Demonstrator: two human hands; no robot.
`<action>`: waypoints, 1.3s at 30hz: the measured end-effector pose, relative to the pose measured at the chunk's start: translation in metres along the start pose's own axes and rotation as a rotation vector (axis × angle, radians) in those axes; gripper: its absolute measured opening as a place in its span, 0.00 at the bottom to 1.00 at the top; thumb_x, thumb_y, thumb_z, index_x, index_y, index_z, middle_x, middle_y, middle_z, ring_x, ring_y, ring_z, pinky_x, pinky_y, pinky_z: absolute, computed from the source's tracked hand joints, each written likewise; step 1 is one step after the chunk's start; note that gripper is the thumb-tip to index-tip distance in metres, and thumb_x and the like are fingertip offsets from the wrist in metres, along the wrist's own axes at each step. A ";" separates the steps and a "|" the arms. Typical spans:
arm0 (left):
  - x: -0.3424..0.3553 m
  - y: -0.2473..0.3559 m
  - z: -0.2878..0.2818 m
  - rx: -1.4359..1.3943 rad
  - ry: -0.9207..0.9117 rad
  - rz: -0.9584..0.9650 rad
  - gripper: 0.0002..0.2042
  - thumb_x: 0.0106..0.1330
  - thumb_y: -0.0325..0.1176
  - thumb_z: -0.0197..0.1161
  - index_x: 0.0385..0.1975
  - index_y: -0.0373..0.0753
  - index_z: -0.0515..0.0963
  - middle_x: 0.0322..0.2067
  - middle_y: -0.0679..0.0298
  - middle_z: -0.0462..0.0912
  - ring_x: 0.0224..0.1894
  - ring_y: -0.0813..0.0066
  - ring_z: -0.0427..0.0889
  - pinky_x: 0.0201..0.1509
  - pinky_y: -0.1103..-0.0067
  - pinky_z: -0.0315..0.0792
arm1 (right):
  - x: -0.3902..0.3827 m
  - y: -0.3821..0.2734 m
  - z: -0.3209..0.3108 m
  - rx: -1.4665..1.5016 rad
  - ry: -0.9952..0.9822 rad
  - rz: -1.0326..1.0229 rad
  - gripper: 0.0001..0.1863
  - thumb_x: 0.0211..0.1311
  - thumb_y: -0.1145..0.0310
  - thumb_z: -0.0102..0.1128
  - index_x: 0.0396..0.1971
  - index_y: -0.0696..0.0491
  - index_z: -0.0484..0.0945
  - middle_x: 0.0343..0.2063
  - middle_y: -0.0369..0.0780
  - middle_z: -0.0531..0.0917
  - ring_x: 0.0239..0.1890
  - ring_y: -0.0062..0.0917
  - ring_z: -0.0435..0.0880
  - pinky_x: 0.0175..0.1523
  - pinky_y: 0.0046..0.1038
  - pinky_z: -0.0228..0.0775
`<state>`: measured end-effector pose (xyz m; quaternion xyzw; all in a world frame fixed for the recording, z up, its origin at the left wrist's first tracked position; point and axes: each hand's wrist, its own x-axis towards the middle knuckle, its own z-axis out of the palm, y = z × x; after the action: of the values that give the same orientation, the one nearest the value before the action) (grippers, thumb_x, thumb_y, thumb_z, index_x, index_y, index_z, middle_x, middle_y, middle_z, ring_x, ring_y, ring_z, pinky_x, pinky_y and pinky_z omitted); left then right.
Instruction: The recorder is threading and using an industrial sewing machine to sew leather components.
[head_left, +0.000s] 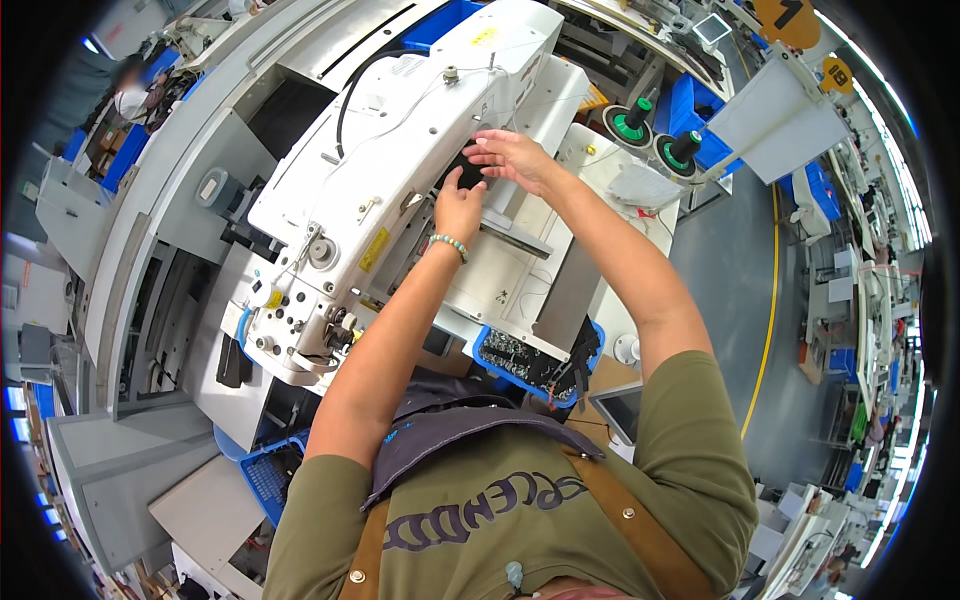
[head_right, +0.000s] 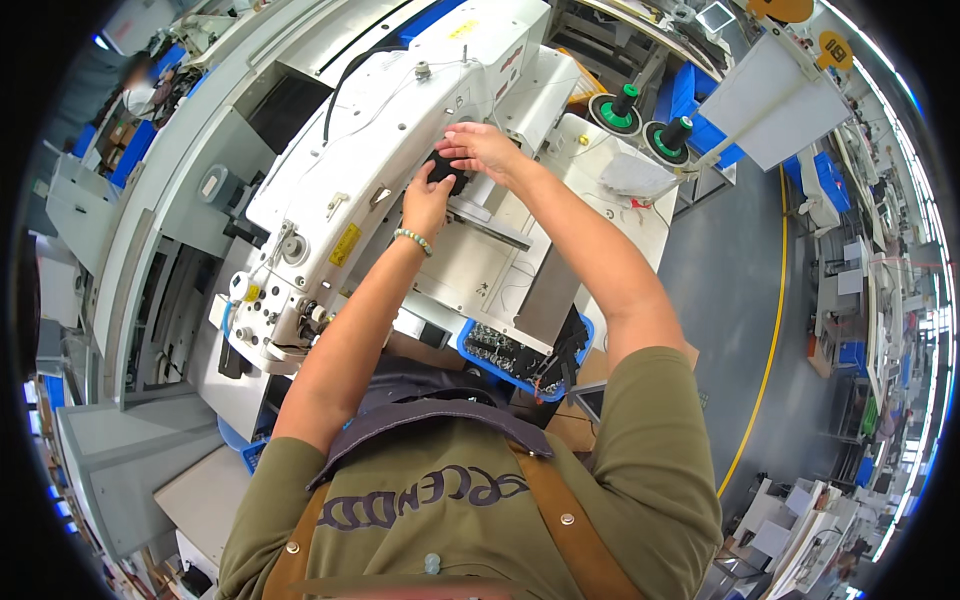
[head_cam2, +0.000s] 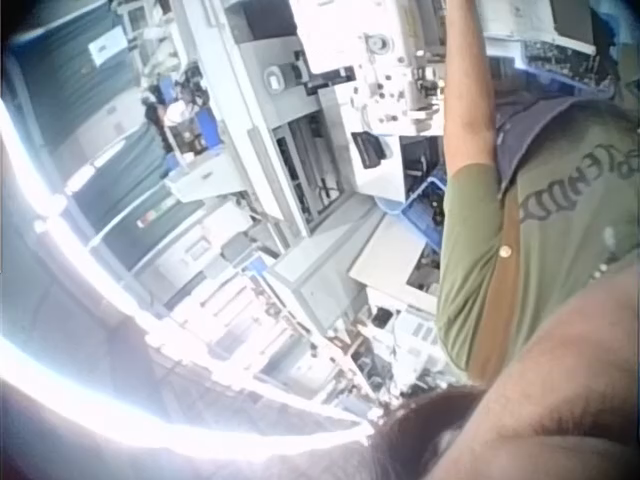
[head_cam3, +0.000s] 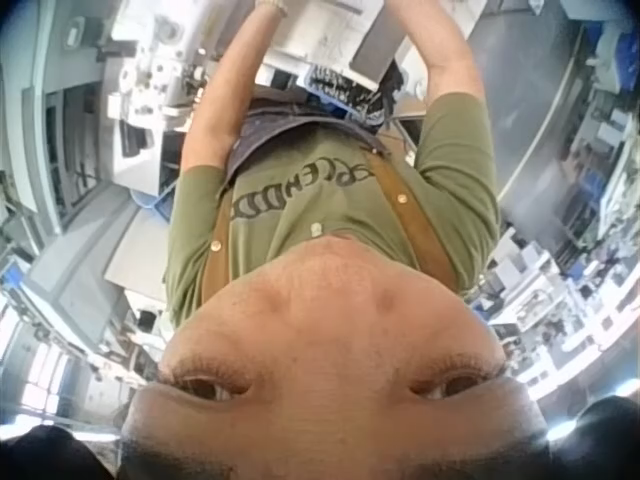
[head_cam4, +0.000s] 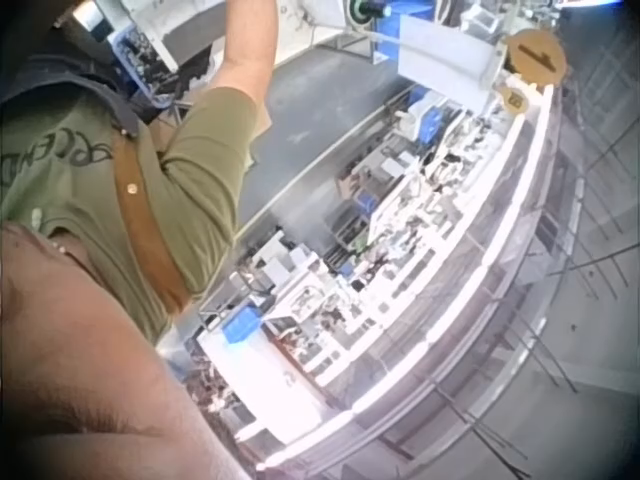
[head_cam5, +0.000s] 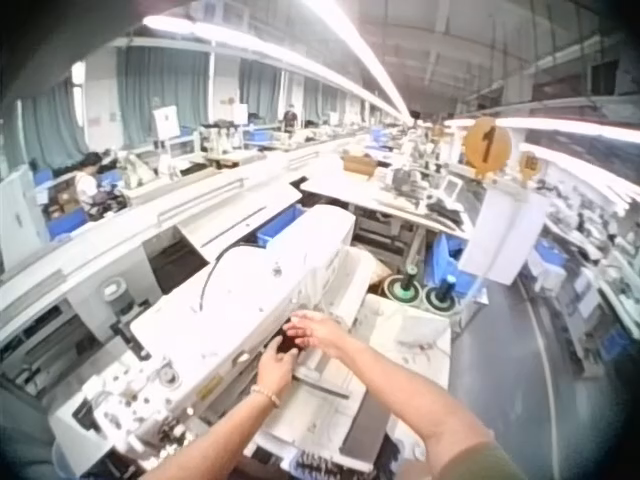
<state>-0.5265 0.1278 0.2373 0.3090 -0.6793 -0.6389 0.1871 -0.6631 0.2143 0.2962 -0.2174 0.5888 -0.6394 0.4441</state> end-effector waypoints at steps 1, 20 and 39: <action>0.003 0.004 -0.003 0.004 -0.044 0.036 0.33 0.67 0.34 0.66 0.70 0.31 0.63 0.20 0.72 0.75 0.16 0.84 0.68 0.17 0.79 0.62 | -0.004 -0.004 0.002 -0.114 0.050 0.013 0.16 0.72 0.63 0.60 0.54 0.54 0.77 0.40 0.34 0.85 0.43 0.16 0.82 0.46 0.20 0.76; -0.158 -0.010 -0.105 -0.043 -0.469 -0.182 0.15 0.79 0.41 0.54 0.32 0.39 0.78 0.16 0.78 0.63 0.14 0.92 0.57 0.16 0.87 0.51 | -0.103 -0.026 -0.047 -1.479 -0.013 -0.026 0.31 0.61 0.53 0.63 0.55 0.63 0.78 0.49 0.56 0.84 0.52 0.47 0.84 0.57 0.39 0.76; -0.182 -0.046 -0.132 -0.039 -0.631 -0.423 0.14 0.80 0.40 0.51 0.39 0.39 0.81 0.20 0.78 0.65 0.15 0.94 0.56 0.16 0.89 0.51 | -0.307 0.316 0.035 -1.123 0.829 0.473 0.16 0.63 0.68 0.59 0.44 0.66 0.75 0.44 0.57 0.78 0.46 0.55 0.81 0.51 0.48 0.75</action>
<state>-0.2978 0.1485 0.2332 0.2267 -0.6124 -0.7399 -0.1615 -0.3798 0.4749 0.0800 -0.0199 0.9781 -0.1585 0.1331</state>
